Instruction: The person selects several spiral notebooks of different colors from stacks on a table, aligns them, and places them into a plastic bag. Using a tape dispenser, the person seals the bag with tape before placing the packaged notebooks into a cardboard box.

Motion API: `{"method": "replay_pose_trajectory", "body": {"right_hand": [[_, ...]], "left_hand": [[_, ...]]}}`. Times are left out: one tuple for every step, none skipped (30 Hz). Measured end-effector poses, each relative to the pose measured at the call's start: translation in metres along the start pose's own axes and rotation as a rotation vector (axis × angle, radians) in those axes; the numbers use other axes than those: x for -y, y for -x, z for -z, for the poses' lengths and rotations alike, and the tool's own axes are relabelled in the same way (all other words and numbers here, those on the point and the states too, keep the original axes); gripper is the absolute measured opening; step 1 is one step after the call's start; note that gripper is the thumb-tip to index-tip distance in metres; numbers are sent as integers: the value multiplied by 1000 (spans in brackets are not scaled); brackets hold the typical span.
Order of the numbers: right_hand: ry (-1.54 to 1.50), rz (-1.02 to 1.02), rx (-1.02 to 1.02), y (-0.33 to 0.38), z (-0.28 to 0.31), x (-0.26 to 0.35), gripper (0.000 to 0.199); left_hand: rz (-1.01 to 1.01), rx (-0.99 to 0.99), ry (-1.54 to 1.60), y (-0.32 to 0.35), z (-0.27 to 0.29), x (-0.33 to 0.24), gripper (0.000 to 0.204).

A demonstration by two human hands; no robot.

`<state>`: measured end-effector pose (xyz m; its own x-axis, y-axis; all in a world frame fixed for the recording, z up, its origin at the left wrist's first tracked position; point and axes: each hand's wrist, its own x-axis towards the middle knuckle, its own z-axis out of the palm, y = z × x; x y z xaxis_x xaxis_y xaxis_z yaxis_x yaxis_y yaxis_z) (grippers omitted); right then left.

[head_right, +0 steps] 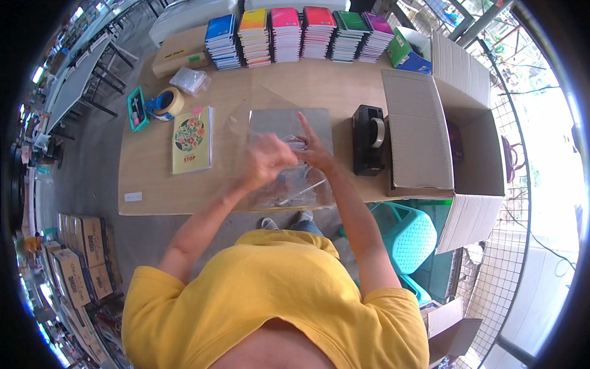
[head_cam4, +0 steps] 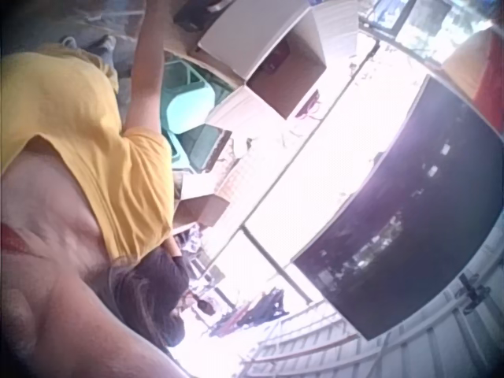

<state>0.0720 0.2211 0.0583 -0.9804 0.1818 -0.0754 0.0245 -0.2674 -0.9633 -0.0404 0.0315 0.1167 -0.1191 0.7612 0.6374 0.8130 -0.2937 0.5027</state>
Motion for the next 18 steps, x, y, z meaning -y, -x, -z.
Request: {"method": "replay_pose_trajectory", "body": {"right_hand": [[55,-7,-31,4,2,0,117],[59,-5,-28,5,0,0,116],[64,-1,-33,5,2,0,116],[69,5,-39,5,4,1,115],[82,-6,-42,6,8,2,115],[89,-14,-21,2,4,4,114],[96,-30,-9,2,2,3,114],[78,-49,-10,3,-3,3,114],[67,-60,-26,4,-3,9,113],[55,-72,-42,5,-3,13,113],[80,-55,-48,3,-1,11,113],[106,-42,-60,4,2,5,112],[127,-31,-67,4,3,2,112],[134,-33,-70,5,6,1,112],[138,-34,-60,4,4,4,112],[143,-38,-53,4,3,4,111],[125,-39,-45,4,2,3,111],[110,-37,-43,4,4,1,110]], "left_hand": [[198,-183,217,-19,22,-18,60],[270,-246,254,-25,34,-28,58],[334,-306,303,-33,43,-36,56],[266,-240,184,-34,44,-41,52],[197,-173,67,-33,44,-46,47],[234,-79,-78,-17,29,-41,48],[258,23,-214,-1,12,-34,49],[212,54,-238,8,0,-23,54],[202,-5,-172,2,2,-21,55],[192,-62,-107,-2,5,-21,56],[235,-207,42,-2,15,-20,53],[262,-241,66,-6,19,-27,48],[292,-276,88,-9,24,-33,43],[305,-203,-22,-9,22,-43,36],[308,-146,-114,-5,19,-45,32],[302,-89,-201,-2,15,-46,28],[283,-42,-257,6,1,-38,27],[256,5,-309,13,-12,-29,27]]}}
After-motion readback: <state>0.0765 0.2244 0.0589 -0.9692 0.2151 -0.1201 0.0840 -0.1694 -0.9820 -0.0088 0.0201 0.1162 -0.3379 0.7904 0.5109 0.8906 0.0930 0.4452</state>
